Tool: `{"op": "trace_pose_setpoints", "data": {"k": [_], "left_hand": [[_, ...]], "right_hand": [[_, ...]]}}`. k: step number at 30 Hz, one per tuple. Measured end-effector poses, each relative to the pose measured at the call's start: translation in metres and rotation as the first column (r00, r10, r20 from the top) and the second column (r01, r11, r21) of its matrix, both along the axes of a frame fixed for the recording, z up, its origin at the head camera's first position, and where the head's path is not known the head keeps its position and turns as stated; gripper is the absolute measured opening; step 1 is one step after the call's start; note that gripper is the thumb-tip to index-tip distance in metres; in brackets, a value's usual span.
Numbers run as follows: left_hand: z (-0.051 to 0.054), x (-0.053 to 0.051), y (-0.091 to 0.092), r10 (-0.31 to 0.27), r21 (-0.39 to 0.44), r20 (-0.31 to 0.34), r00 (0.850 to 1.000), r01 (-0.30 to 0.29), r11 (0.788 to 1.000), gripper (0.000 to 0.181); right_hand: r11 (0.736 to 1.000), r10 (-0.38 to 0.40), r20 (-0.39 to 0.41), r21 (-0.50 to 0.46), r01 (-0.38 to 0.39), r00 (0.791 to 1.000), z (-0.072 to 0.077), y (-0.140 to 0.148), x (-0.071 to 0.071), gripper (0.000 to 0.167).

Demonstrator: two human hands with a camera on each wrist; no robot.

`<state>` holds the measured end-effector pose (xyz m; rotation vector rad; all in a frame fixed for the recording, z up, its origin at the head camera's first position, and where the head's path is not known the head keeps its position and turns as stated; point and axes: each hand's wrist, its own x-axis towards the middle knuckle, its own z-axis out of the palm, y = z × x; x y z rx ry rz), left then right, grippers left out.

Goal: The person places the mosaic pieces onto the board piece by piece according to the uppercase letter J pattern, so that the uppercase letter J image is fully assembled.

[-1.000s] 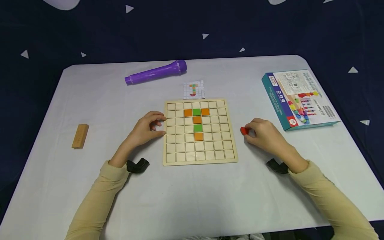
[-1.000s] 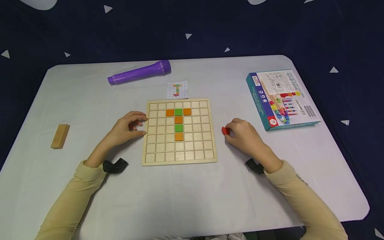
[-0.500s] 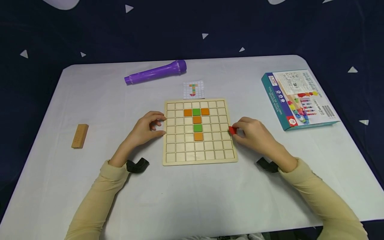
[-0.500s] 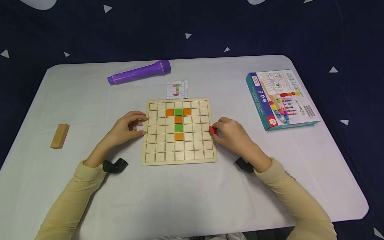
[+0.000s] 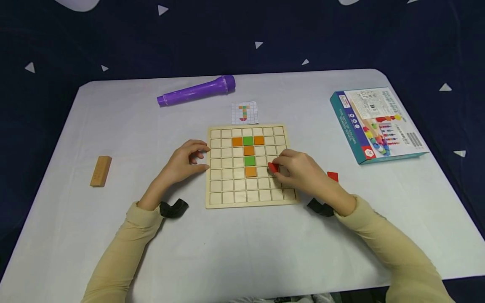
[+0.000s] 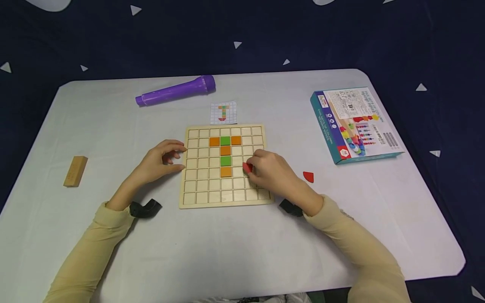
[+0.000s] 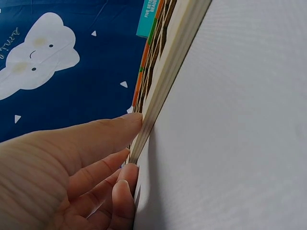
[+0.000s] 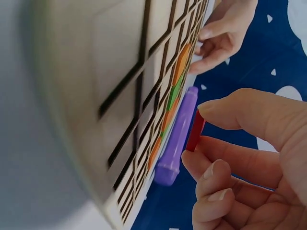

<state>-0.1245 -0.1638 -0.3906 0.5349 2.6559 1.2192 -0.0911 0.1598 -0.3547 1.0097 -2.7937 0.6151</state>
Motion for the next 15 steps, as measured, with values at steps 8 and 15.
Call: {"op": "trace_pose_setpoints", "data": {"k": [8,15], "left_hand": [[-0.001,-0.001,-0.001,0.0,0.001,-0.004,1.0,0.0,1.0,0.046],[-0.001,-0.001,-0.001,-0.005,0.003,0.002,1.0,0.005,1.0,0.047]], "right_hand": [[0.997,0.075,-0.028,-0.01,-0.076,0.997,-0.001,-0.02,0.002,0.009],[0.994,0.108,-0.003,-0.002,-0.108,0.994,-0.003,-0.036,0.006,0.007]]}}
